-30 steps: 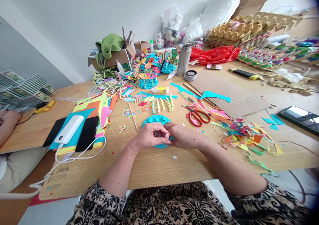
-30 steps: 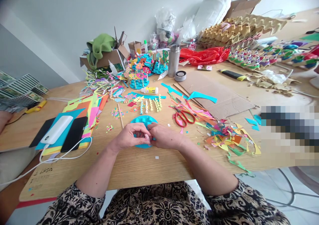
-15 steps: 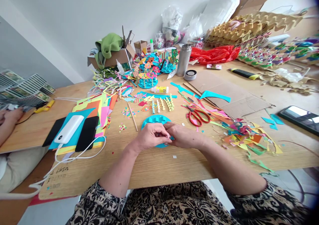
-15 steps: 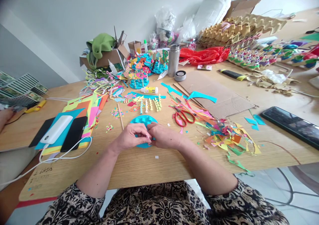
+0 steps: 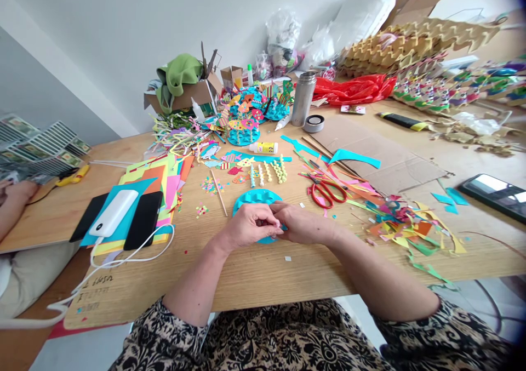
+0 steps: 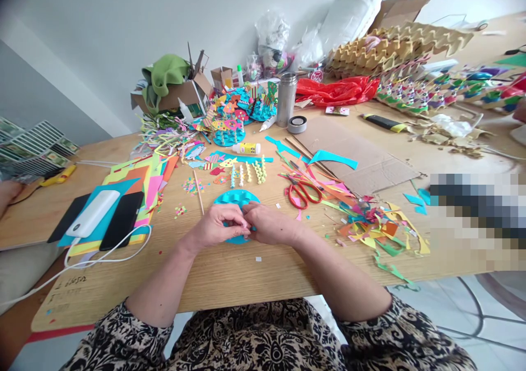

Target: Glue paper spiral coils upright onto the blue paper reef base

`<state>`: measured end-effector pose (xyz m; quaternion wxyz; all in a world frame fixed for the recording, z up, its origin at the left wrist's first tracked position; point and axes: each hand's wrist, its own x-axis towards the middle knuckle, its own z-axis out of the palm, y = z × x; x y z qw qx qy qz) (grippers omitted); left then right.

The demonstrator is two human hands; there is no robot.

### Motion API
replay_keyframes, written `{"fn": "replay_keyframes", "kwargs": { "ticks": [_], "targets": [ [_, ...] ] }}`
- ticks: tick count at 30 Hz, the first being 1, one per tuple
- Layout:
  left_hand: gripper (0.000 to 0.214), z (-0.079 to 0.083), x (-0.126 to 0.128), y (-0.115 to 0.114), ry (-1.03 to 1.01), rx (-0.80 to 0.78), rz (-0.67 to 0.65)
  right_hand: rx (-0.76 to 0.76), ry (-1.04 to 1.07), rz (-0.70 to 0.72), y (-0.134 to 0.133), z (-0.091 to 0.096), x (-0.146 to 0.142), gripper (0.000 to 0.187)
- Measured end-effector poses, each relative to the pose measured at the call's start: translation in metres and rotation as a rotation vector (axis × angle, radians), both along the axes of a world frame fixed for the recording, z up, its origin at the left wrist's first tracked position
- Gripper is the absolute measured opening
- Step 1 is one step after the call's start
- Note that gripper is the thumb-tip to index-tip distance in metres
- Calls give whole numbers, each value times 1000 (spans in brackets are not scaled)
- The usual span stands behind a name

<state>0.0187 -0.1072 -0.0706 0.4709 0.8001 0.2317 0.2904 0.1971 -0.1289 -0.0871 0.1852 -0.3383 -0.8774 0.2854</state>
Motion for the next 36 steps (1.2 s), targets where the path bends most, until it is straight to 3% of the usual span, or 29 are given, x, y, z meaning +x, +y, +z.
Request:
{"fn": "replay_keyframes", "kwargs": {
  "ticks": [13,21,30,36],
  "targets": [
    [22,-3,2,-1,-21,-32,6,-13,6,1,1,2,0,10],
    [19,-2,-5,4,108,-73,-64,-44,13,-3,1,4,0,3],
    [4,-11,-8,7,275,104,-92,-41,-37,-22,2,2,0,6],
    [3,-10,-8,7,278,116,-102,-48,-21,-1,3,0,2,5]
  ]
}}
